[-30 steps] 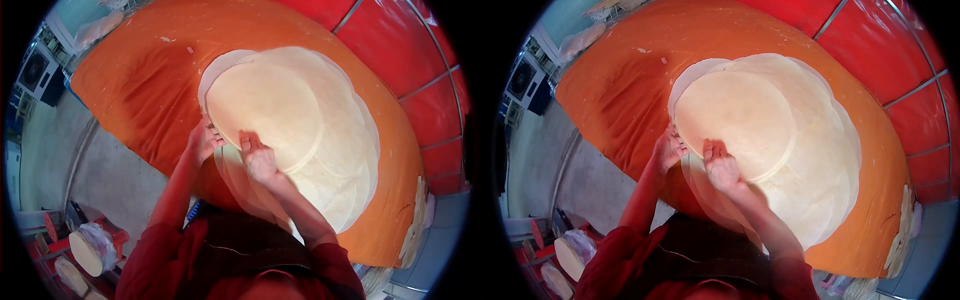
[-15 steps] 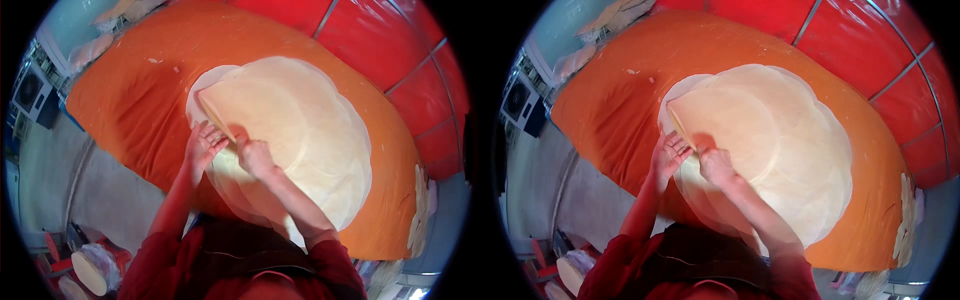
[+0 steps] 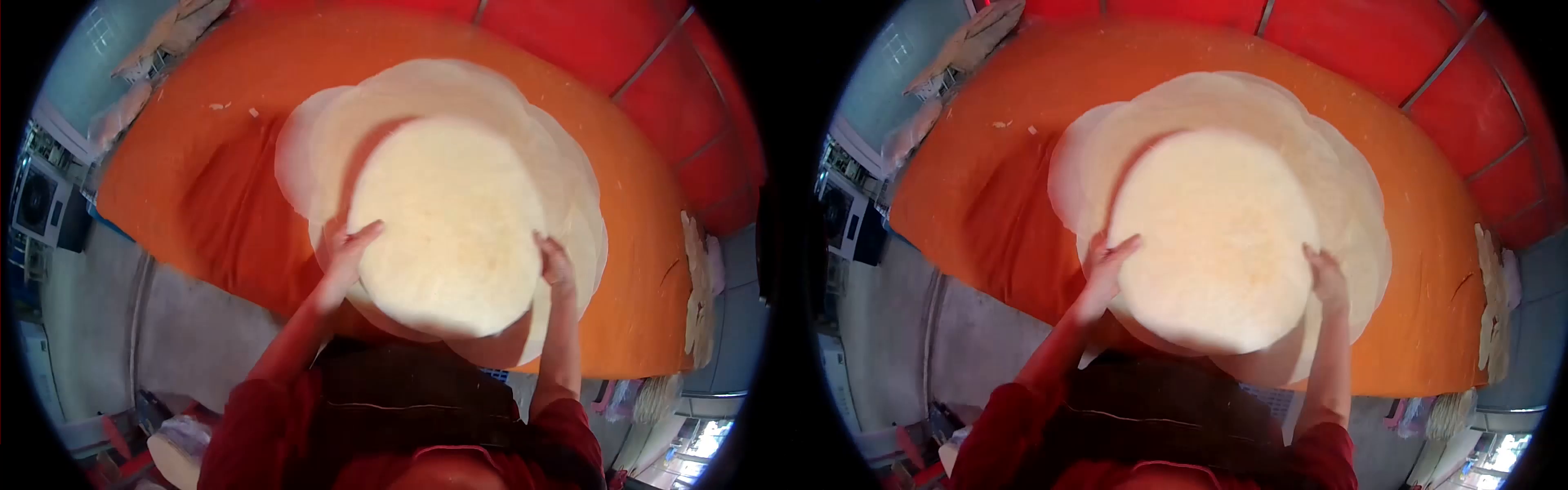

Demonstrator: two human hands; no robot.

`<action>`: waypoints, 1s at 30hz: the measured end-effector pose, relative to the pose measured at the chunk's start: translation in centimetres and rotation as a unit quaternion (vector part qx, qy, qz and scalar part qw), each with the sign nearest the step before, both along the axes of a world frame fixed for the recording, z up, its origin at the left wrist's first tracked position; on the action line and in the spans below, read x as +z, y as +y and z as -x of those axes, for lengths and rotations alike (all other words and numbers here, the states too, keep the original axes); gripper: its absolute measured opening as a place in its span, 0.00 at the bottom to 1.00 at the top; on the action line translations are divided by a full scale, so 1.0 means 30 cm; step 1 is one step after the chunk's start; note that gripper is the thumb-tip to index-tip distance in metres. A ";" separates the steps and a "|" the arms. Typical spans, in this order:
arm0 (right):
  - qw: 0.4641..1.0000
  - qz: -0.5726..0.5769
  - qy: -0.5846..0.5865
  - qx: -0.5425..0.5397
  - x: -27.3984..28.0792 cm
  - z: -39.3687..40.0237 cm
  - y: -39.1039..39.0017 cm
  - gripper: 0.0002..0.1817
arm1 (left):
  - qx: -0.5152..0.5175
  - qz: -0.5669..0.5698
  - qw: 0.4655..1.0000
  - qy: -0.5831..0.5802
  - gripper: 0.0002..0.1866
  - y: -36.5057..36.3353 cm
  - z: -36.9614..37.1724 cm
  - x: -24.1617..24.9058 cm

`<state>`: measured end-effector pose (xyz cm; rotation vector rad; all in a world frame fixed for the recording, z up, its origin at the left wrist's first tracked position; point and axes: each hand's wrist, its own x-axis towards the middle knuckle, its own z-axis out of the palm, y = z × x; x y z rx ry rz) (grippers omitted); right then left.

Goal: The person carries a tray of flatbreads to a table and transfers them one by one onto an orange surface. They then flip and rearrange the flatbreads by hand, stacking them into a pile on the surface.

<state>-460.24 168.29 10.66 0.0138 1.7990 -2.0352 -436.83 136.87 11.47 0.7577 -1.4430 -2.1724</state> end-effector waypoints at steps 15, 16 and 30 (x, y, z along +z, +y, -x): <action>0.995 0.042 -0.096 -0.004 -0.129 0.044 0.118 0.08 | 0.002 -0.010 1.000 -0.020 0.12 -0.008 0.021 -0.175; 0.995 0.033 -0.096 -0.008 -0.135 0.036 0.140 0.07 | -0.005 -0.086 0.995 0.040 0.11 -0.004 -0.012 -0.144; 0.901 0.330 -0.227 -0.168 -0.137 -0.103 -0.026 0.05 | 0.228 0.416 0.868 -0.147 0.14 0.022 0.033 -0.089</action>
